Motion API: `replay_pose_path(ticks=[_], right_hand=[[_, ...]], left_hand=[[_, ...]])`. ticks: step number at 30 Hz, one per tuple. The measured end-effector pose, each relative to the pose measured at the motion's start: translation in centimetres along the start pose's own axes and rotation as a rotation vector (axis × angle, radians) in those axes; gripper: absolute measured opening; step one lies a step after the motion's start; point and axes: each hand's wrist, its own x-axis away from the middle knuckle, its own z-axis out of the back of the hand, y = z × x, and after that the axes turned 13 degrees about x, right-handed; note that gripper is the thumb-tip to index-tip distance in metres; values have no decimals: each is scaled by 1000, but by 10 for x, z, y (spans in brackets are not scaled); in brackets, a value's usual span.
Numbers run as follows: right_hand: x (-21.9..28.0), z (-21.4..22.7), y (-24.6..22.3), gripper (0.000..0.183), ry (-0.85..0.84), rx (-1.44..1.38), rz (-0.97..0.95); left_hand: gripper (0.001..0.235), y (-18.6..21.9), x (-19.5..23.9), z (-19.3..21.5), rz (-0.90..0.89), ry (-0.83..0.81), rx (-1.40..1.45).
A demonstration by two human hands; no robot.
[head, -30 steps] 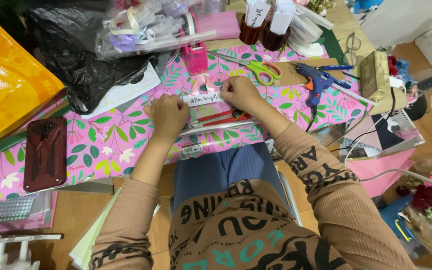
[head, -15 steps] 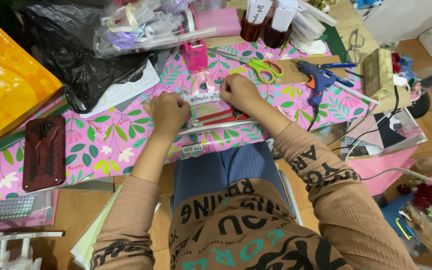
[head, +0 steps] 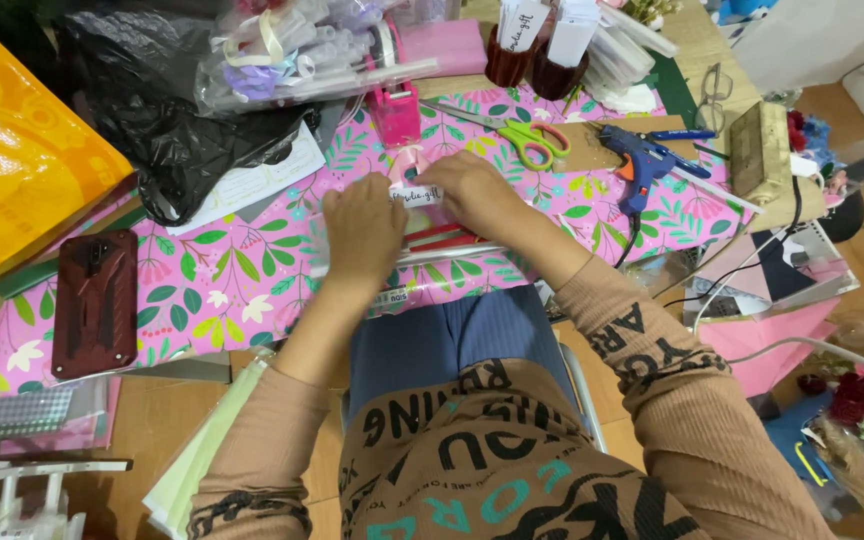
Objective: Assembling and preparing flower tubes using plastic sleeves, labels, scissors, and a glue gun.
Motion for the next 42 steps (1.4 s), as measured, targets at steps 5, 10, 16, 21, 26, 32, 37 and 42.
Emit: replay_pose_path(ticks=[5, 10, 16, 21, 26, 32, 37, 42], right_hand=[[10, -49, 8, 28, 31, 257, 138], [14, -67, 24, 24, 34, 432, 158], [20, -47, 21, 23, -30, 429, 133], [26, -46, 26, 22, -48, 431, 116], [30, -38, 30, 18, -32, 459, 94], [34, -18, 34, 20, -133, 310, -13], [40, 8, 16, 17, -193, -8, -42], [45, 10, 13, 24, -227, -50, -12]], left_hand=[[45, 40, 16, 2, 92, -199, 37], [56, 24, 14, -13, 131, -304, -31], [59, 18, 14, -20, 139, -338, -91], [60, 15, 15, -21, 128, -321, -102], [59, 19, 16, -20, 119, -313, -104], [71, 28, 22, -4, 35, -317, -56], [61, 3, 46, -52, -366, 5, -151], [3, 22, 55, -54, -635, 315, -298]])
